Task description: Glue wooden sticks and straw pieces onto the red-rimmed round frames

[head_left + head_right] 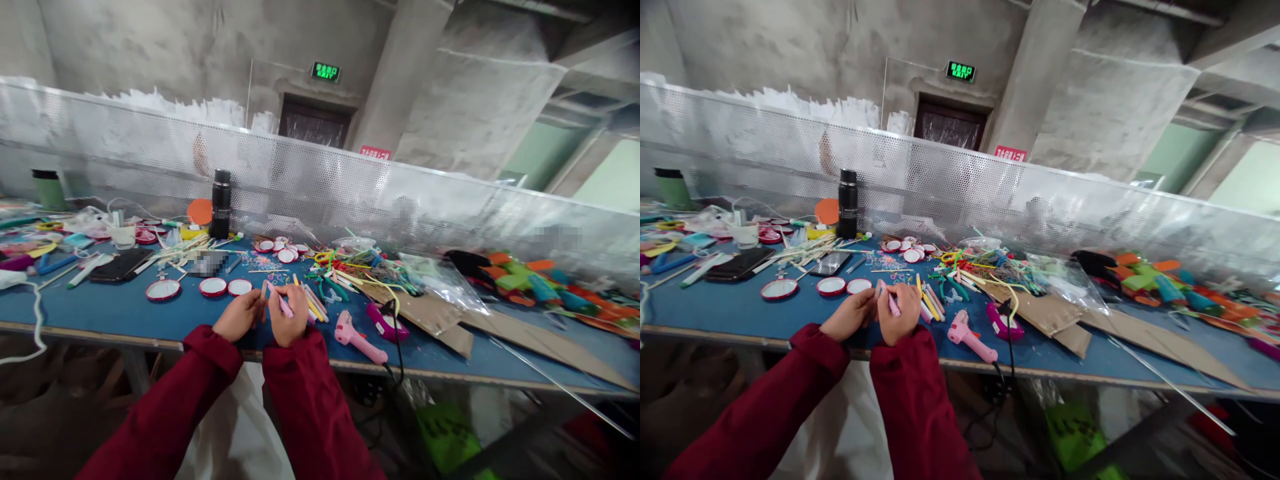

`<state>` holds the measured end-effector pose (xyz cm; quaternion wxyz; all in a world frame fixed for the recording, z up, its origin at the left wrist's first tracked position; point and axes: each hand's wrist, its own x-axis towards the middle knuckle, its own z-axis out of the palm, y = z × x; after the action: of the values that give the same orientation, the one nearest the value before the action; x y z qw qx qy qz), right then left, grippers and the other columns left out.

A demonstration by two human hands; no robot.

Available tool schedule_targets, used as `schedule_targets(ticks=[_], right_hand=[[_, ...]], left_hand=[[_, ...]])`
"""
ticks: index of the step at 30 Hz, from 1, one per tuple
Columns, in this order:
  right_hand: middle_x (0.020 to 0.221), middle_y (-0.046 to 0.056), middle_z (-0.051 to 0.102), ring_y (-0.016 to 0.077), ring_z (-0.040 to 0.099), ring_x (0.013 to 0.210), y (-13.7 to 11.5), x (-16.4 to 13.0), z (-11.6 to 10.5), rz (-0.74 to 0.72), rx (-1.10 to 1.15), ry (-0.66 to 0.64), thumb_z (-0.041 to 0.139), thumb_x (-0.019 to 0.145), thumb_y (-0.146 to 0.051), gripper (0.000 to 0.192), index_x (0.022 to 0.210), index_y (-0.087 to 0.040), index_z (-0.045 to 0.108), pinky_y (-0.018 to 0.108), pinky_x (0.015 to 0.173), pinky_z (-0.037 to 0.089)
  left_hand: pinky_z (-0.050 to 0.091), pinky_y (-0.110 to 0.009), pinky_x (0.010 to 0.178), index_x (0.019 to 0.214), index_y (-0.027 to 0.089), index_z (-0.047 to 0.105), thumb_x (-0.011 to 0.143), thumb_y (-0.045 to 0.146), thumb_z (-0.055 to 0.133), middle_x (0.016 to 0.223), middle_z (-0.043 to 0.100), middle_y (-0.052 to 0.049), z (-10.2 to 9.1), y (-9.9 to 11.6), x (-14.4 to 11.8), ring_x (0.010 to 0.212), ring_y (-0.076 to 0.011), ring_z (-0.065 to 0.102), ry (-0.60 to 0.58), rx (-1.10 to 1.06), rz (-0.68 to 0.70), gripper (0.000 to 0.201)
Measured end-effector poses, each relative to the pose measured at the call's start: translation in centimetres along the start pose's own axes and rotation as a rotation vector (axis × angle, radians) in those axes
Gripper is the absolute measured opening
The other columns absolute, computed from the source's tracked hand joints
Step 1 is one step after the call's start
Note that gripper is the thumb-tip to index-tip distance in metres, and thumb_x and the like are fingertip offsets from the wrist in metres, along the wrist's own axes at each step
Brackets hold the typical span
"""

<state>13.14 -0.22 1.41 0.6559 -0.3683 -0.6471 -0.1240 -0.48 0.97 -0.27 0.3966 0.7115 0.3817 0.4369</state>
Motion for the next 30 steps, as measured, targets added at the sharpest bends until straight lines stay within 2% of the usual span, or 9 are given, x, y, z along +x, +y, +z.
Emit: schedule_targets(ticks=[9,21,30], right_hand=[[0.068,0.0,0.064,0.0174,0.057,0.069,-0.35,0.02,-0.09,0.018,-0.012,-0.065,0.058,0.087,-0.022,0.014,0.074,-0.022,0.056,0.035,0.078,0.045],[0.068,0.0,0.062,0.0174,0.057,0.069,-0.47,0.08,-0.05,0.025,-0.007,-0.018,0.057,0.088,-0.021,0.014,0.075,-0.022,0.055,0.034,0.075,0.044],[0.066,0.0,0.062,0.0174,0.056,0.068,-0.38,-0.06,0.09,0.024,0.013,-0.032,0.057,0.086,-0.019,0.013,0.073,-0.022,0.055,0.035,0.075,0.044]], left_hand=[[0.033,-0.024,0.045,0.084,0.02,0.051,0.096,0.045,0.041,0.064,0.058,0.002,0.0,-0.07,0.02,0.045,-0.0103,0.046,0.014,0.006,0.019,0.03],[0.035,-0.025,0.046,0.084,0.02,0.052,0.095,0.046,0.041,0.066,0.06,0.001,-0.05,-0.06,0.01,0.046,-0.0109,0.047,0.01,0.037,0.014,0.03],[0.035,-0.025,0.045,0.081,0.02,0.051,0.095,0.048,0.042,0.065,0.057,0.002,0.01,0.06,-0.08,0.046,-0.0105,0.046,0.025,0.029,0.015,0.033]])
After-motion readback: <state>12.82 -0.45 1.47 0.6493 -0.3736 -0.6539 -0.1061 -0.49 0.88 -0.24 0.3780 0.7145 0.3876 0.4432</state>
